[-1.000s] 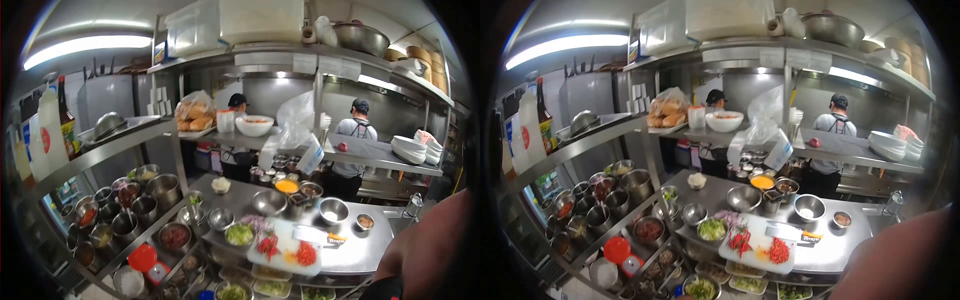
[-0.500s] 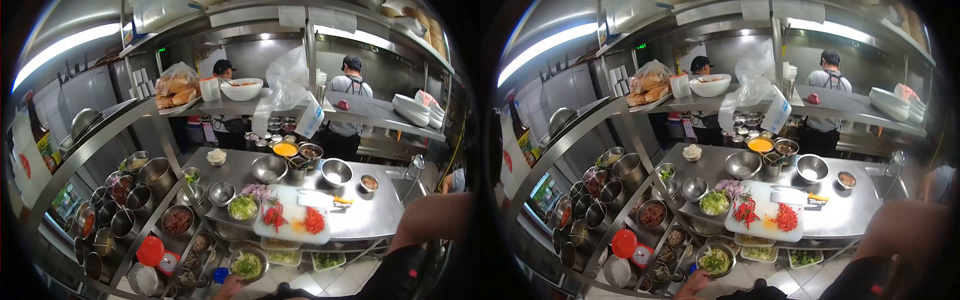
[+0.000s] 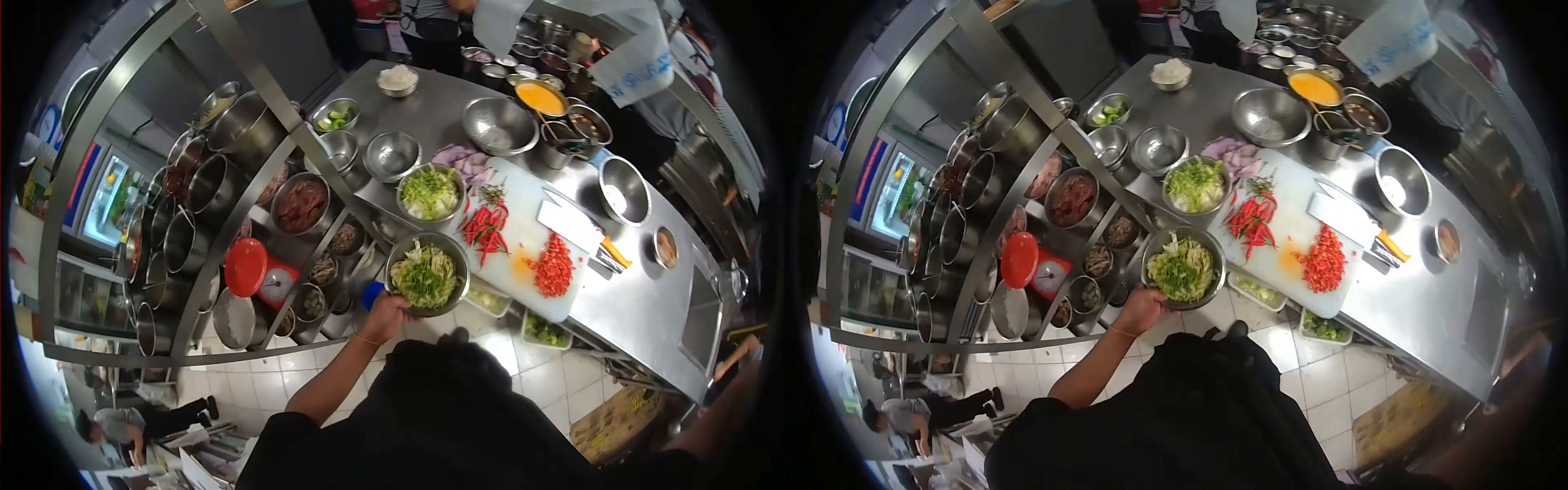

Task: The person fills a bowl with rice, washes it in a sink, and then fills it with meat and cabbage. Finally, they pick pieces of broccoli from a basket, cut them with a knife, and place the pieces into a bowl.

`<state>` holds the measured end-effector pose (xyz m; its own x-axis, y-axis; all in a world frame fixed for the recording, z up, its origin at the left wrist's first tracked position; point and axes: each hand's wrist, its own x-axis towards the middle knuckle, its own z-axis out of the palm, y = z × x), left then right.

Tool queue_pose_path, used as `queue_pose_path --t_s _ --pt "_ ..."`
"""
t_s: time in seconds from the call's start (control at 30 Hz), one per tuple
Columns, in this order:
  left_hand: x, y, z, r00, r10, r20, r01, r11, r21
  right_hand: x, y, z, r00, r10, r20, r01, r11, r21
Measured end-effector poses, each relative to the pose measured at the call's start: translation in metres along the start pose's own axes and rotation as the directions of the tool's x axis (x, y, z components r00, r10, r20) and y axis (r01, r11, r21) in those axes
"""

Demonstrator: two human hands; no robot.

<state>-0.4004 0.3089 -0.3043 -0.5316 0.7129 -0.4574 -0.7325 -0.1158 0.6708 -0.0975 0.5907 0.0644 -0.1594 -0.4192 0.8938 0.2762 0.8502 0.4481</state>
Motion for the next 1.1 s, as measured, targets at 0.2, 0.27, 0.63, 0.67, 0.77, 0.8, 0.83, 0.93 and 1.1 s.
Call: queue_pose_path --t_s 0.2,0.27,0.63,0.67,0.77,0.8,0.83,0.93,1.1 --pt "0.063 0.067 0.029 0.939 0.225 -0.261 -0.2 0.972 0.121 -0.031 0.014 0.04 1.0 0.017 -0.009 -0.017 0.999 0.027" --pt "0.102 0.105 0.028 0.937 0.29 -0.192 -0.248 0.945 0.214 -0.032 0.018 0.048 0.999 -0.005 -0.035 0.006 0.999 0.045" --pt "0.388 0.27 -0.006 0.898 0.384 -0.215 -0.291 0.885 0.364 -0.09 -0.005 0.075 0.858 0.403 0.318 -0.463 0.875 0.141" --pt "0.408 0.274 -0.001 0.88 0.39 -0.272 -0.274 0.883 0.38 -0.067 -0.047 0.12 0.77 0.343 0.538 -0.488 0.86 0.15" --pt "0.485 0.273 -0.03 0.946 0.272 -0.178 -0.2 0.918 0.343 -0.069 -0.074 0.147 0.463 0.476 0.748 -0.669 0.741 -0.058" --pt "0.495 0.274 -0.037 0.98 0.189 -0.06 -0.169 0.955 0.244 -0.061 -0.083 0.154 0.344 0.511 0.788 -0.71 0.69 -0.138" --pt "0.515 0.273 -0.044 0.984 0.156 -0.082 -0.132 0.96 0.245 -0.06 -0.087 0.159 0.25 0.515 0.82 -0.757 0.632 -0.166" --pt "0.589 0.263 -0.098 0.984 0.101 0.147 -0.128 0.975 0.181 -0.059 -0.098 0.177 0.129 0.433 0.892 -0.74 0.641 -0.204" --pt "0.587 0.264 -0.113 0.914 0.241 0.326 -0.404 0.476 0.781 -0.075 -0.115 0.214 0.066 0.297 0.952 -0.813 0.569 -0.121"
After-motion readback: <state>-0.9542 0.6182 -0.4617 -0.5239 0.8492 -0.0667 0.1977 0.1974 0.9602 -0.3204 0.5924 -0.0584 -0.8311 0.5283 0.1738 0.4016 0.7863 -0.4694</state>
